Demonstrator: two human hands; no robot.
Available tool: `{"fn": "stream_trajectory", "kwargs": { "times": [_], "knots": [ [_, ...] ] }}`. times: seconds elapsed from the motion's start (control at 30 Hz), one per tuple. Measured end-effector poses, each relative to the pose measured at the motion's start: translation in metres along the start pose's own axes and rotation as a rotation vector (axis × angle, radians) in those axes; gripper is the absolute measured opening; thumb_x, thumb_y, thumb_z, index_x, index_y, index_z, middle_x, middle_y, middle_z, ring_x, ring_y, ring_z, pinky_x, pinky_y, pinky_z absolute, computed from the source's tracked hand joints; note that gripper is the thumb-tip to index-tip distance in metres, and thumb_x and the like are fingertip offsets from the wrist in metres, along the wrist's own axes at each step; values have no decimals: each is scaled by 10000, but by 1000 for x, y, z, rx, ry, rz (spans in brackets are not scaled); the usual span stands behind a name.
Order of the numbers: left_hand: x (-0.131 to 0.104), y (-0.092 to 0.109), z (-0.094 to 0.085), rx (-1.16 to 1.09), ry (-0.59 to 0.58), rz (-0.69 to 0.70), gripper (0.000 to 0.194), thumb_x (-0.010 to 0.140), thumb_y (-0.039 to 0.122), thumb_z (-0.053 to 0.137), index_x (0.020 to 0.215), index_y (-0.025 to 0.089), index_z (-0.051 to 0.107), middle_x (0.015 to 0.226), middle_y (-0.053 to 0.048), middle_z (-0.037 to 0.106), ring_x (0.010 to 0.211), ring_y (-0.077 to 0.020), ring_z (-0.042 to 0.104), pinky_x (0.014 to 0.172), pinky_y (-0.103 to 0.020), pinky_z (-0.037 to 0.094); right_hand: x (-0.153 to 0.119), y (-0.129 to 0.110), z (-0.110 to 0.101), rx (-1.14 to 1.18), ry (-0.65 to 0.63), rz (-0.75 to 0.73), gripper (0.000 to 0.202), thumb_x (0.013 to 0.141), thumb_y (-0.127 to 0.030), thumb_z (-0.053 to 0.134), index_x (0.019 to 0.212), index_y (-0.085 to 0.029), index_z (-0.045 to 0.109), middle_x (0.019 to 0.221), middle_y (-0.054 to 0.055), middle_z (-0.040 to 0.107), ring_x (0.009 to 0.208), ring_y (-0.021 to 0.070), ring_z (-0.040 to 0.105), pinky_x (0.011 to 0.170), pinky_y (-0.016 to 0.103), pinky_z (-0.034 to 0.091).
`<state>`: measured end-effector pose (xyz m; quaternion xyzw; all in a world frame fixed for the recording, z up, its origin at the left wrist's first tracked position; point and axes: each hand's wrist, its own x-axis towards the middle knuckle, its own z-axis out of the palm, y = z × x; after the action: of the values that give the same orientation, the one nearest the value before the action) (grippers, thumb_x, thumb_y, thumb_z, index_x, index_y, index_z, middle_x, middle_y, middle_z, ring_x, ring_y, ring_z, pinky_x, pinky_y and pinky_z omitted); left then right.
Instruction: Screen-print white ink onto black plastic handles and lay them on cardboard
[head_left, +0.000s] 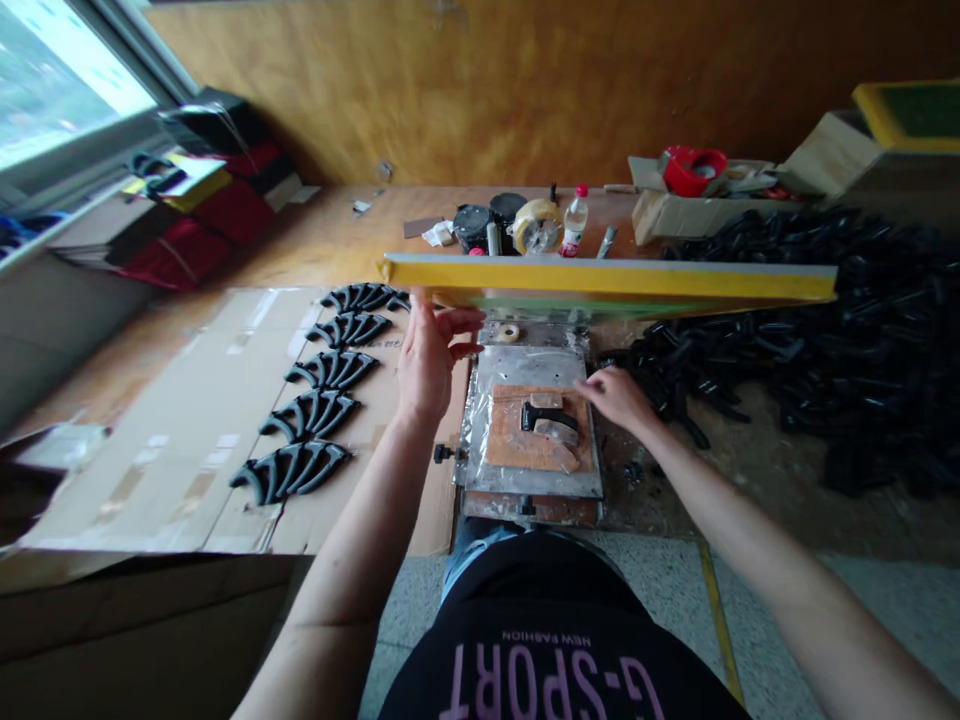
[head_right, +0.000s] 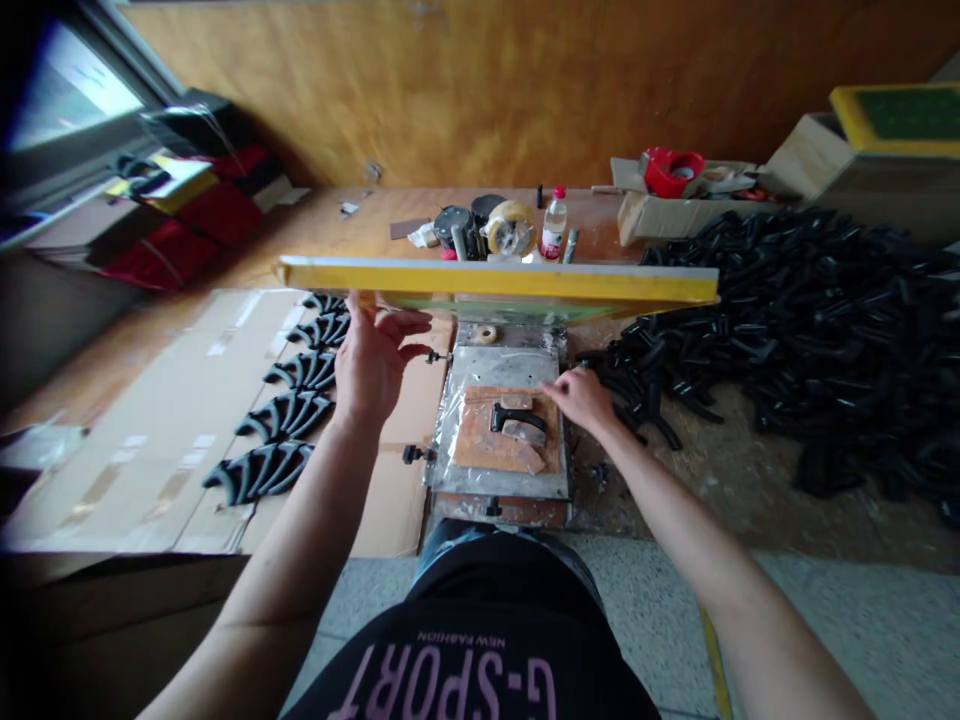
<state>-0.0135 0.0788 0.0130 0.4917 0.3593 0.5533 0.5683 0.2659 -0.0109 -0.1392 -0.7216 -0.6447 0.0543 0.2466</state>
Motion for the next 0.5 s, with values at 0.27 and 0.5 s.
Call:
{"fn": "stream_trajectory", "kwargs": {
  "times": [0.27,0.5],
  "knots": [
    [-123,-103,12,23,-242,-861,592,767,691,586,1046,170,577,876,-99,691,733,-199,666,557,-282,521,-57,-104,40,-54,-84,12,174,956,-311,505,872,-183,587,833,107,657,882,253,582,784,356,455],
    [-64,-134,-66,491,-53,-603,461,830,632,469,755,184,546,517,6,515,409,-126,450,425,-245,371,-42,-6,17,-136,-61,159,181,928,-144,471,988,-173,639,963,94,669,938,193,569,832,305,439]
  ]
}}
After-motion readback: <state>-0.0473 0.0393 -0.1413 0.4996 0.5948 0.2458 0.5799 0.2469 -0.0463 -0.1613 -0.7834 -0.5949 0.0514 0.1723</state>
